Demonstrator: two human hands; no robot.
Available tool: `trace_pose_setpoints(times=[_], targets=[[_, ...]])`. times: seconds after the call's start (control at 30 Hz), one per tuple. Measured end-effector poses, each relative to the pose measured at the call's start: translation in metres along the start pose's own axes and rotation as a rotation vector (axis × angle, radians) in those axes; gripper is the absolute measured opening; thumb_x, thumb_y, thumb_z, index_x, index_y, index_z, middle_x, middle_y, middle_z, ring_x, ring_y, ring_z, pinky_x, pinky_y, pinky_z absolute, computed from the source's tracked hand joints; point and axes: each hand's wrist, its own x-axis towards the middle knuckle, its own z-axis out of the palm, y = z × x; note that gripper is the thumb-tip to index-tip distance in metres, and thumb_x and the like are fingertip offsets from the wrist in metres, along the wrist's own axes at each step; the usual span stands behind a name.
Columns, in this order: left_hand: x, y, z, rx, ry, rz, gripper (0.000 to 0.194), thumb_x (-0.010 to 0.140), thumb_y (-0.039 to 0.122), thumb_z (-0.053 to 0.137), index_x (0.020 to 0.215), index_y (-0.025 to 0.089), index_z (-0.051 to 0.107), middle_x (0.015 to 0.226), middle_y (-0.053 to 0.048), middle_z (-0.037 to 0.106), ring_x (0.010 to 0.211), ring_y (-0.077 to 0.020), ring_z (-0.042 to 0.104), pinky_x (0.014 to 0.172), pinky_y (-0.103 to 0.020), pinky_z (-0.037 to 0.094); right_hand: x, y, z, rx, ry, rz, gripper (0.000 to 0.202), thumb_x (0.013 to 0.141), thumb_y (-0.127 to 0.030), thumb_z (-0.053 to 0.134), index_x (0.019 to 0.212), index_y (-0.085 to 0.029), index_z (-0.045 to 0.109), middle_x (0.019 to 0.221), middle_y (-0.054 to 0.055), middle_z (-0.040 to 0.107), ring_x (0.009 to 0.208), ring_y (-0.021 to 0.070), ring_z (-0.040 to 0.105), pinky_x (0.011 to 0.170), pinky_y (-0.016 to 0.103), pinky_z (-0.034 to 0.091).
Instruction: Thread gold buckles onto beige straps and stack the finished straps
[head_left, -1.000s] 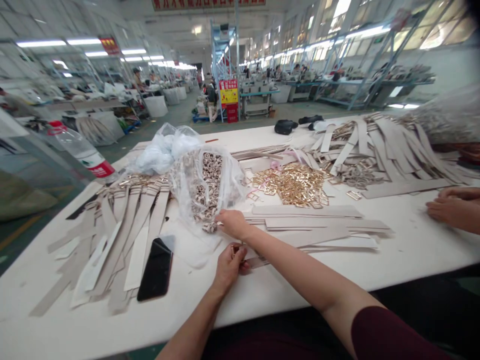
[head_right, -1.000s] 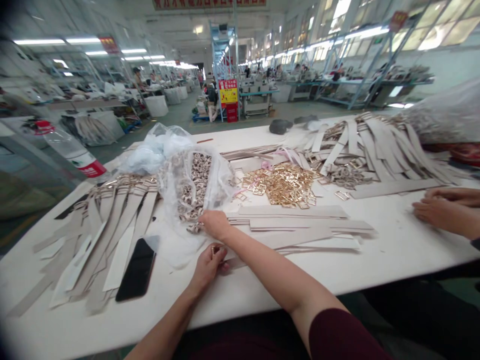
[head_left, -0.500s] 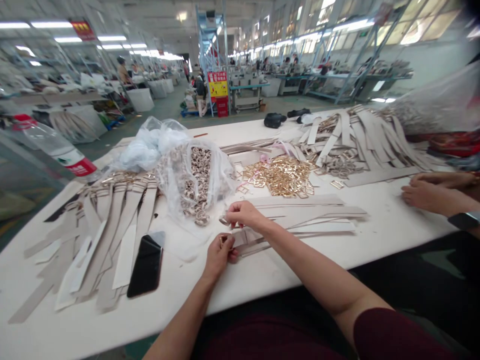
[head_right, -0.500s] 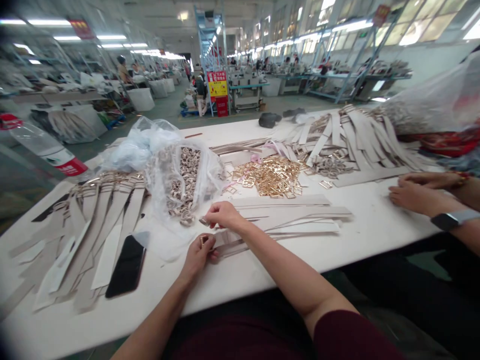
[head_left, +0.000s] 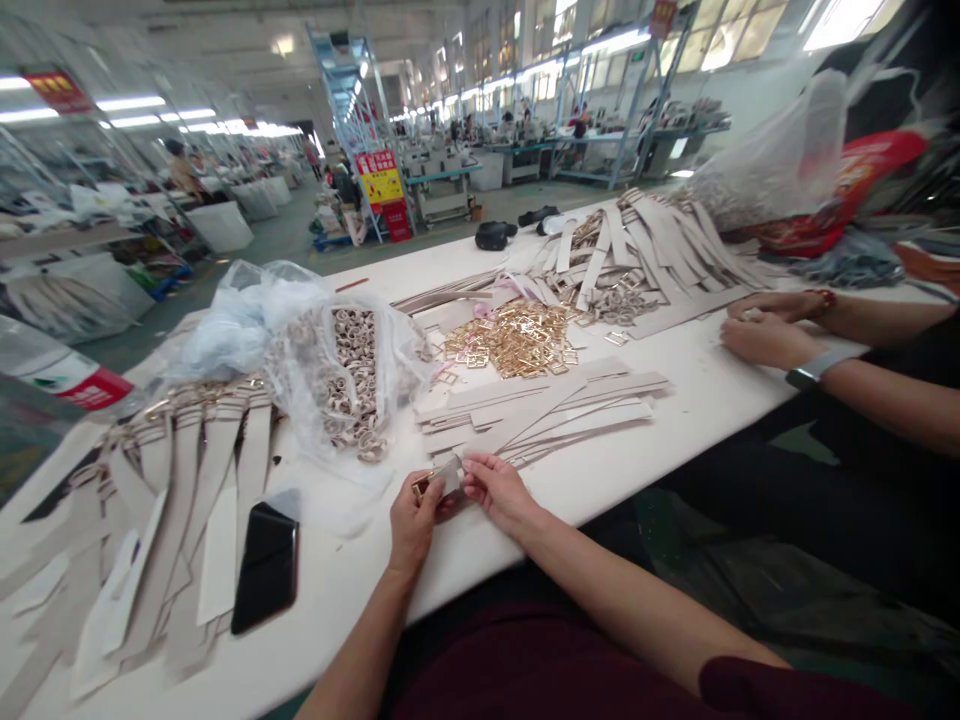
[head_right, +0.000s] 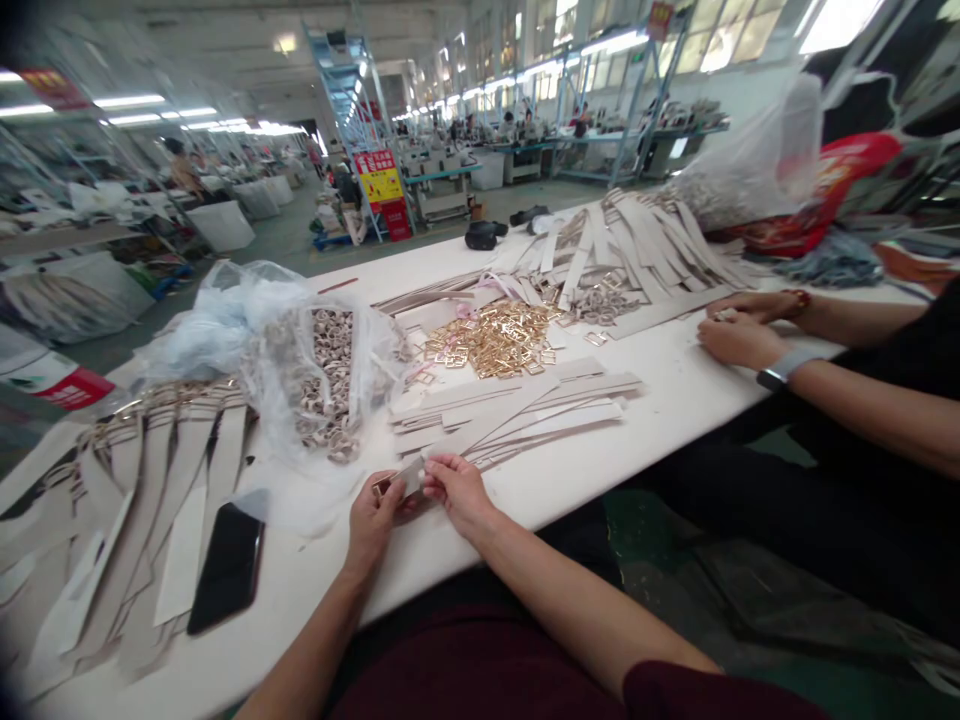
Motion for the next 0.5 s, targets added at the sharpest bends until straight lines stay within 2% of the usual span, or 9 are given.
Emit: trace_pose_setpoints(times=[0.1, 0.23, 0.3, 0.37, 0.5], targets=[[0.001, 0.000, 0.000, 0.001, -0.006, -0.010, 0.037, 0.074, 0.048, 0.064, 0.096, 0.020, 0.055, 0.074, 0.002, 0.064, 0.060, -0.0146, 0.064, 0.058, -0.027, 0.054, 0.001, -0.002, -0.003, -0.024, -0.031, -0.060, 0.032, 0.059, -0.032, 0.077, 0.080, -0.016, 0.060, 0.061, -0.003, 0.062, 0.055, 0.0086, 0.058, 0.054, 0.020, 0.050], [0.002, 0.000, -0.001, 0.007, -0.019, -0.026, 0.036, 0.075, 0.047, 0.064, 0.096, 0.020, 0.054, 0.077, 0.002, 0.063, 0.058, -0.0136, 0.063, 0.057, -0.026, 0.054, -0.005, -0.006, -0.014, -0.352, -0.093, -0.310, 0.022, 0.067, -0.028, 0.070, 0.085, -0.016, 0.066, 0.075, 0.001, 0.066, 0.066, 0.0105, 0.058, 0.059, 0.021, 0.048], [0.002, -0.001, -0.001, 0.008, -0.026, -0.026, 0.035, 0.076, 0.046, 0.063, 0.096, 0.020, 0.054, 0.078, 0.002, 0.063, 0.058, -0.0132, 0.063, 0.057, -0.026, 0.054, -0.006, -0.007, -0.017, -0.494, -0.114, -0.383, 0.023, 0.070, -0.028, 0.066, 0.090, -0.018, 0.068, 0.082, 0.002, 0.068, 0.071, 0.0121, 0.059, 0.061, 0.022, 0.048], [0.002, -0.001, -0.002, 0.010, -0.038, -0.025, 0.034, 0.077, 0.046, 0.062, 0.097, 0.020, 0.054, 0.077, 0.002, 0.063, 0.058, -0.0129, 0.063, 0.057, -0.026, 0.054, -0.006, -0.007, -0.016, -0.527, -0.113, -0.389, 0.025, 0.072, -0.030, 0.065, 0.093, -0.018, 0.068, 0.083, 0.003, 0.068, 0.072, 0.0134, 0.059, 0.059, 0.022, 0.047], [0.002, -0.001, -0.003, 0.025, -0.054, -0.025, 0.036, 0.076, 0.045, 0.064, 0.099, 0.019, 0.054, 0.079, 0.002, 0.061, 0.057, -0.0124, 0.062, 0.056, -0.025, 0.054, 0.000, -0.006, -0.012, -0.457, -0.007, -0.324, 0.026, 0.071, -0.034, 0.063, 0.089, -0.017, 0.068, 0.070, 0.001, 0.065, 0.057, 0.0117, 0.054, 0.047, 0.021, 0.044]])
